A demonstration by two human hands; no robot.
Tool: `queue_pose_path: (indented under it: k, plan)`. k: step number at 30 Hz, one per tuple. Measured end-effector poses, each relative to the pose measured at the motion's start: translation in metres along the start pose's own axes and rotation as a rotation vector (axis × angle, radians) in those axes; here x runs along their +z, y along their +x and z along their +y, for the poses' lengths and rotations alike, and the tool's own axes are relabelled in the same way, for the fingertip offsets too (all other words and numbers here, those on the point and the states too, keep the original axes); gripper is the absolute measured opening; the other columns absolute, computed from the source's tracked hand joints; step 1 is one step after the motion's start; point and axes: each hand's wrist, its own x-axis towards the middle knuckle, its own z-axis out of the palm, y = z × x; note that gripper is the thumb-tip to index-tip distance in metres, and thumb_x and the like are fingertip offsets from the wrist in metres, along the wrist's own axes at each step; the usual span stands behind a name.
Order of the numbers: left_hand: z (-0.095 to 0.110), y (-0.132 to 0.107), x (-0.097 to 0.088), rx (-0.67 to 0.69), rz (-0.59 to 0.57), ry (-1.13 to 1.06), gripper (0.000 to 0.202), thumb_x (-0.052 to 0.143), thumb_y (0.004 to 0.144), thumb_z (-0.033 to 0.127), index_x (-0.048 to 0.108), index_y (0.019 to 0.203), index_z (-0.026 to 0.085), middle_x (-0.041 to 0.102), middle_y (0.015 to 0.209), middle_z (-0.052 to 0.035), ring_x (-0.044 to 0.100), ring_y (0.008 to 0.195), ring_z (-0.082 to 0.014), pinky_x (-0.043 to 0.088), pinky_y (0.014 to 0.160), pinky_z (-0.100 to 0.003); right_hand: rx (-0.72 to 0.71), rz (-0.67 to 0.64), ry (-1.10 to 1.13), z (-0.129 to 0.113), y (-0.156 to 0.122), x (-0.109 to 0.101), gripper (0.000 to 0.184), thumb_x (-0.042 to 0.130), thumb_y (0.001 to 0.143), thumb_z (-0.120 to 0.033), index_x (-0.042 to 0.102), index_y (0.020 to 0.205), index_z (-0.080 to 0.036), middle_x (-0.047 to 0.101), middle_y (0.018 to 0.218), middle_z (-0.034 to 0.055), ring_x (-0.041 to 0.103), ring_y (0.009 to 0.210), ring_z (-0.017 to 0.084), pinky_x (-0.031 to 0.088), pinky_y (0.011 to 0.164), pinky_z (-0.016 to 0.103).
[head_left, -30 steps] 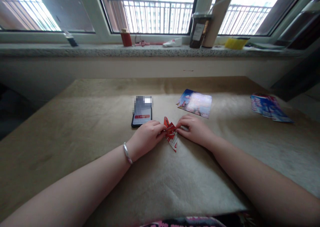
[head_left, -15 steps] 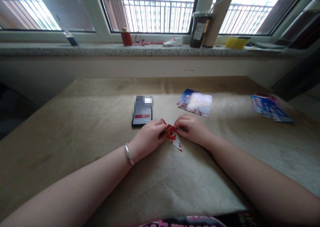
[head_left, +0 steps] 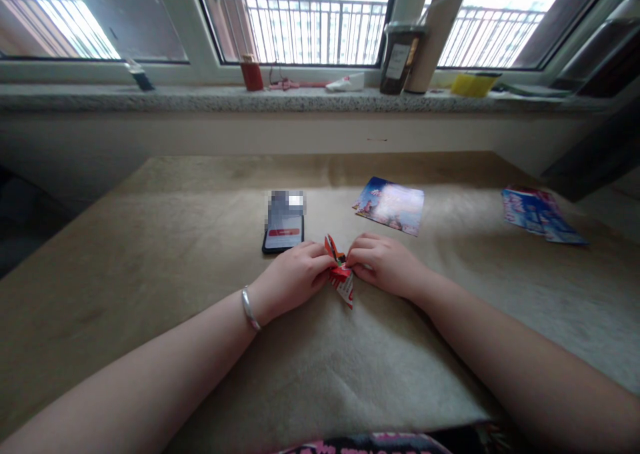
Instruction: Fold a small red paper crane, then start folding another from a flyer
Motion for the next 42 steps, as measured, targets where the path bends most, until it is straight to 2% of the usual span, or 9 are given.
queue_pose_path:
  k: [8, 15, 23, 28, 34, 38, 42]
  plan:
    - [-0.004, 0.0, 0.002, -0.055, -0.063, 0.06, 0.019, 0.047, 0.092, 0.017, 0.062, 0.102, 0.021, 0.06, 0.094, -0.0043, 0.056, 0.086, -0.015, 0.047, 0.075, -0.026, -0.004, -0.01, -0.079, -0.002, -0.003, -0.003, 0.018, 0.052, 0.087, -0.021, 0.069, 0.092, -0.024, 0.067, 0.083, 0.0025, 0.056, 0.082, 0.016, 0.04, 0.07, 0.027]
    - [-0.006, -0.001, -0.002, 0.025, -0.11, 0.03, 0.025, 0.045, 0.094, 0.019, 0.06, 0.113, 0.022, 0.061, 0.108, -0.0049, 0.057, 0.098, -0.0154, 0.047, 0.086, -0.028, -0.023, -0.034, -0.147, -0.006, -0.003, -0.004, 0.022, 0.05, 0.09, -0.023, 0.071, 0.096, -0.027, 0.066, 0.079, 0.0029, 0.055, 0.078, 0.016, 0.037, 0.066, 0.028]
    - [-0.006, -0.001, 0.0, -0.004, -0.101, 0.054, 0.023, 0.045, 0.094, 0.021, 0.065, 0.105, 0.022, 0.062, 0.101, -0.0053, 0.06, 0.092, -0.0149, 0.049, 0.081, -0.028, -0.03, -0.093, -0.257, -0.015, -0.003, -0.006, 0.023, 0.048, 0.091, -0.027, 0.071, 0.096, -0.023, 0.064, 0.083, 0.0034, 0.054, 0.077, 0.017, 0.036, 0.065, 0.03]
    - [-0.004, -0.001, -0.007, 0.006, -0.124, 0.089, 0.023, 0.047, 0.092, 0.018, 0.066, 0.104, 0.021, 0.064, 0.099, -0.0057, 0.062, 0.089, -0.0155, 0.051, 0.081, -0.029, -0.003, -0.125, -0.256, -0.019, -0.003, -0.008, 0.024, 0.047, 0.091, -0.031, 0.07, 0.096, -0.024, 0.065, 0.088, 0.0029, 0.054, 0.079, 0.016, 0.035, 0.065, 0.029]
    - [0.005, 0.0, -0.015, 0.035, -0.179, 0.273, 0.021, 0.047, 0.091, 0.018, 0.066, 0.098, 0.019, 0.062, 0.09, -0.0053, 0.059, 0.079, -0.0175, 0.051, 0.071, -0.031, 0.064, -0.166, -0.281, -0.027, -0.003, -0.011, 0.027, 0.044, 0.092, -0.034, 0.069, 0.096, -0.024, 0.065, 0.086, 0.0038, 0.054, 0.076, 0.016, 0.032, 0.061, 0.028]
    - [0.009, -0.001, -0.016, -0.008, -0.192, 0.339, 0.019, 0.048, 0.089, 0.018, 0.067, 0.091, 0.019, 0.061, 0.083, -0.0038, 0.058, 0.072, -0.0181, 0.05, 0.065, -0.032, 0.133, -0.179, -0.253, -0.029, -0.002, -0.012, 0.025, 0.047, 0.091, -0.033, 0.071, 0.093, -0.025, 0.064, 0.085, 0.0035, 0.054, 0.077, 0.015, 0.033, 0.061, 0.028]
    - [0.012, -0.002, -0.017, -0.06, -0.191, 0.332, 0.018, 0.049, 0.088, 0.02, 0.067, 0.086, 0.018, 0.061, 0.083, -0.0041, 0.059, 0.073, -0.0184, 0.05, 0.065, -0.032, 0.21, -0.196, -0.233, -0.03, -0.002, -0.014, 0.023, 0.049, 0.089, -0.031, 0.072, 0.087, -0.025, 0.065, 0.082, 0.0029, 0.055, 0.078, 0.016, 0.034, 0.063, 0.028]
